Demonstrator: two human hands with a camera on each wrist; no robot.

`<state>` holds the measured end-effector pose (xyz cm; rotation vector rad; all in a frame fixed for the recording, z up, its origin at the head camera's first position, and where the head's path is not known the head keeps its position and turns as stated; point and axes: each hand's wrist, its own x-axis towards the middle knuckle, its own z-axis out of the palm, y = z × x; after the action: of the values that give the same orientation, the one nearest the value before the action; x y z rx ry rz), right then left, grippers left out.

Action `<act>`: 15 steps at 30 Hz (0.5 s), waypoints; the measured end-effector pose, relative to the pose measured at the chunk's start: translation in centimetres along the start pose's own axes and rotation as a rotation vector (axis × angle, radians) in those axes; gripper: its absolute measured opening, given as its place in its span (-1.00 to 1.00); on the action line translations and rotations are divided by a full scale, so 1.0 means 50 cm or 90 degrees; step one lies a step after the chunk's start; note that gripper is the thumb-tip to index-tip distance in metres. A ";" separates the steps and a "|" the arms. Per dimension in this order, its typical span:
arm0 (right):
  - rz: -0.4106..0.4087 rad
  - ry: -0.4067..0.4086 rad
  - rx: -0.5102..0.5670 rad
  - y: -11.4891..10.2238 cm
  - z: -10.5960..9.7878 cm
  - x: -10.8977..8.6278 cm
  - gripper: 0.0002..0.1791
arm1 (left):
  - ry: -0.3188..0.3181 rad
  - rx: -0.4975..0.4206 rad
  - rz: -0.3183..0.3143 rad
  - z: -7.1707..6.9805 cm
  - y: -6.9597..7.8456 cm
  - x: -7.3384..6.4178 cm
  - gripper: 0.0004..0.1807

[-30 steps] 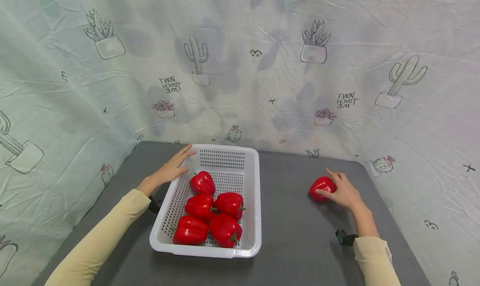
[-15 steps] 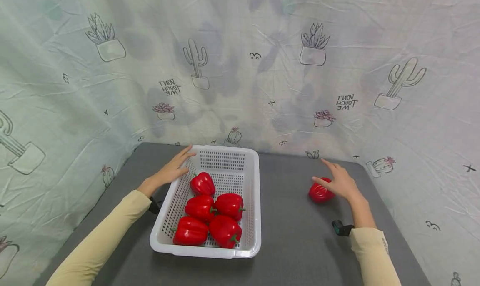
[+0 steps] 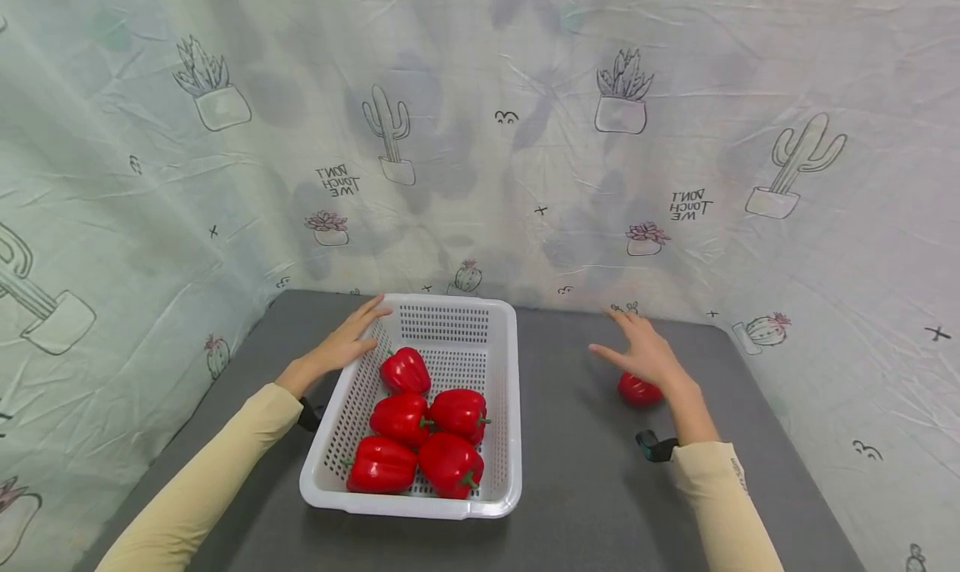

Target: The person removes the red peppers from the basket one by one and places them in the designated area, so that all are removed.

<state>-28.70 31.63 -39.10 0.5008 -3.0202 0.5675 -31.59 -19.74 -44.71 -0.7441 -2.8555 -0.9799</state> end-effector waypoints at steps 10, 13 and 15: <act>-0.073 0.003 0.031 -0.081 0.003 0.043 -0.16 | 0.003 0.000 -0.001 0.002 -0.005 0.000 -0.37; -0.091 0.001 0.036 -0.100 0.007 0.051 -0.18 | 0.001 -0.002 -0.002 0.002 -0.004 0.001 -0.38; -0.101 0.003 0.041 -0.114 0.011 0.056 -0.20 | -0.001 -0.003 -0.003 0.001 -0.005 0.001 -0.37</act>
<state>-29.53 25.57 -37.39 0.7337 -2.9300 0.6549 -31.72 -19.86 -44.89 -0.7400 -2.8582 -0.9873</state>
